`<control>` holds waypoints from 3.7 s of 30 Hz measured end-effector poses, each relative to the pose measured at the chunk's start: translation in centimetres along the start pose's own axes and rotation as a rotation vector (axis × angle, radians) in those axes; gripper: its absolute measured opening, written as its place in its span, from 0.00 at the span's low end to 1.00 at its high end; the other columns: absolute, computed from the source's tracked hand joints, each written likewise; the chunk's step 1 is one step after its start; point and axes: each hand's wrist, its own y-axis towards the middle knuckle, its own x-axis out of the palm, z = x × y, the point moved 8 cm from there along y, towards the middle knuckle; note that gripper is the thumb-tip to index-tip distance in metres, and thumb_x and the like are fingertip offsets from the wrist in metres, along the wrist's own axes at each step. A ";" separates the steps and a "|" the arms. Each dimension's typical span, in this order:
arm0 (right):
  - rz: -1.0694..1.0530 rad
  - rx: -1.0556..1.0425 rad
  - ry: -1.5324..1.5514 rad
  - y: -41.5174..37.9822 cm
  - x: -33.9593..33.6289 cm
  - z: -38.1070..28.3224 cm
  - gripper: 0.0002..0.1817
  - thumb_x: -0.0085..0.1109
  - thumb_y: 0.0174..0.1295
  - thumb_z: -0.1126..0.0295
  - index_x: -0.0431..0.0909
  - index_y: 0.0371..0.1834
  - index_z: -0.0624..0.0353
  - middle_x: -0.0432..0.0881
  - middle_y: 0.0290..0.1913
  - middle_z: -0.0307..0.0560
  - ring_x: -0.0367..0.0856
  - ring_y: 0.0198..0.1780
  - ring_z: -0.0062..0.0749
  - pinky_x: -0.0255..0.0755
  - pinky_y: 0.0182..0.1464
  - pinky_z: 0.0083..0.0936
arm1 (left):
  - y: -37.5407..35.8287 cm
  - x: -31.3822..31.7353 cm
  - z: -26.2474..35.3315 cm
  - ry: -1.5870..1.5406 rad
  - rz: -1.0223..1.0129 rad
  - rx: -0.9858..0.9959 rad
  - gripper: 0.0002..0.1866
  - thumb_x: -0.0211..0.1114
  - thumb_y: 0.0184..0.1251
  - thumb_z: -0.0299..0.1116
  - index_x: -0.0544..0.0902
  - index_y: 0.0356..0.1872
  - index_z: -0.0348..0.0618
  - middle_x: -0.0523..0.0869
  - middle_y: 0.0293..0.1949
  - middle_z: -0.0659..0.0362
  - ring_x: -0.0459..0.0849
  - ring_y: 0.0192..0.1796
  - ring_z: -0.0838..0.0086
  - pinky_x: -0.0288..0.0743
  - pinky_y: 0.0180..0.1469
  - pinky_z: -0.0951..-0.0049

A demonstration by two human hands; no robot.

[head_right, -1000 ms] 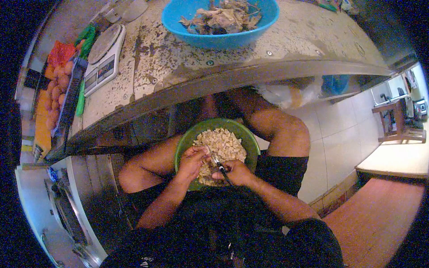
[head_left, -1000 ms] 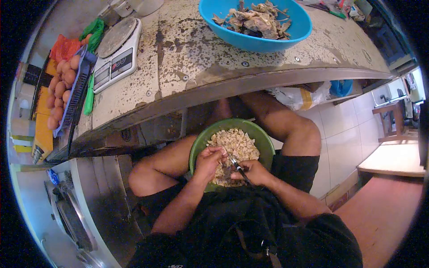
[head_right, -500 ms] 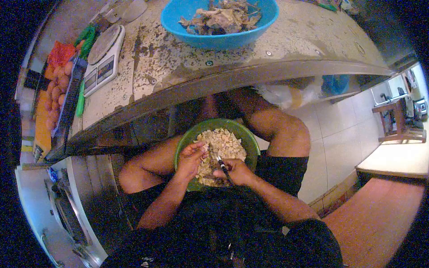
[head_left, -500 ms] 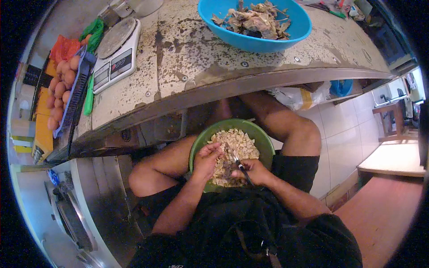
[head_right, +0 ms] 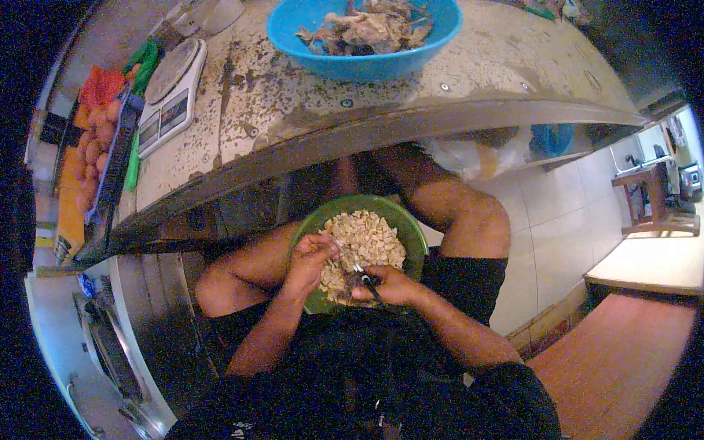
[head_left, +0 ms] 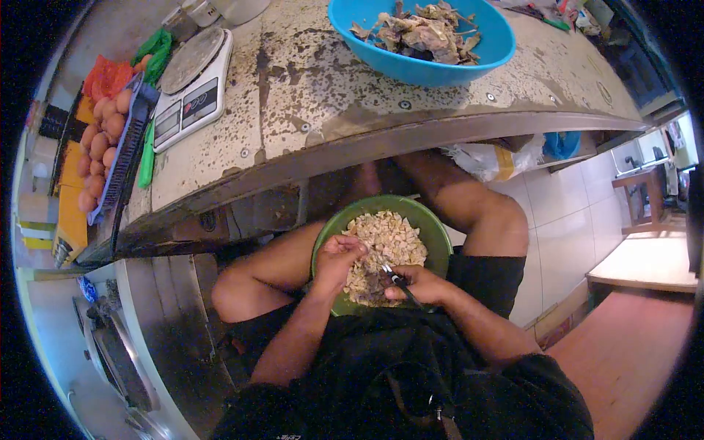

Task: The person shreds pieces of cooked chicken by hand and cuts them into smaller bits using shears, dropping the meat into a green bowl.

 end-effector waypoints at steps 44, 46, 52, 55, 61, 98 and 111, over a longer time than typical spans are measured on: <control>0.143 -0.009 0.017 -0.4 -2.5 -2.4 0.32 0.74 0.45 0.57 0.76 0.52 0.62 0.82 0.46 0.44 0.77 0.47 0.27 0.70 0.54 0.26 | 8.4 -8.1 20.4 1.004 0.201 0.364 0.14 0.53 0.65 0.41 0.79 0.44 0.45 0.83 0.33 0.53 0.82 0.39 0.62 0.75 0.44 0.64; 0.150 -0.031 0.046 -0.2 -2.5 -1.9 0.32 0.75 0.45 0.59 0.76 0.52 0.63 0.82 0.47 0.45 0.77 0.49 0.28 0.69 0.55 0.26 | 13.1 -11.5 17.4 1.123 0.184 0.630 0.13 0.54 0.65 0.41 0.79 0.42 0.45 0.83 0.34 0.53 0.81 0.41 0.62 0.74 0.45 0.64; 0.213 -0.012 -0.150 -0.1 -3.1 -2.3 0.32 0.75 0.45 0.59 0.76 0.53 0.61 0.81 0.49 0.46 0.76 0.52 0.30 0.68 0.57 0.27 | 19.0 -13.5 12.0 1.576 0.158 0.790 0.12 0.55 0.65 0.40 0.80 0.38 0.45 0.81 0.35 0.53 0.79 0.37 0.67 0.72 0.43 0.64; 0.188 -0.022 0.005 -0.2 -2.4 -3.4 0.31 0.73 0.47 0.59 0.75 0.53 0.62 0.81 0.46 0.45 0.77 0.49 0.27 0.69 0.54 0.27 | 19.9 -13.2 11.0 1.662 0.182 0.636 0.11 0.55 0.65 0.40 0.80 0.38 0.44 0.81 0.35 0.54 0.78 0.36 0.68 0.72 0.41 0.65; 0.152 -0.135 -0.087 0.9 -2.1 -1.5 0.30 0.72 0.50 0.63 0.73 0.55 0.63 0.80 0.42 0.39 0.76 0.42 0.22 0.73 0.45 0.24 | 21.5 -13.1 9.6 1.696 0.209 0.541 0.11 0.56 0.65 0.40 0.80 0.37 0.44 0.81 0.35 0.55 0.78 0.34 0.69 0.71 0.39 0.66; -0.136 -0.079 0.249 -1.6 -0.1 -4.1 0.34 0.68 0.53 0.60 0.67 0.62 0.62 0.76 0.54 0.41 0.71 0.55 0.26 0.62 0.61 0.28 | -1.7 1.2 3.2 -0.047 -0.076 -0.087 0.11 0.53 0.69 0.28 0.76 0.50 0.42 0.82 0.41 0.59 0.79 0.36 0.79 0.72 0.37 0.79; -0.080 -0.053 0.185 -0.8 0.0 -2.7 0.30 0.67 0.53 0.50 0.75 0.52 0.60 0.82 0.41 0.40 0.76 0.44 0.24 0.70 0.52 0.26 | -1.4 1.7 0.8 0.085 -0.060 -0.085 0.11 0.62 0.63 0.28 0.74 0.44 0.39 0.81 0.35 0.60 0.80 0.36 0.77 0.76 0.42 0.77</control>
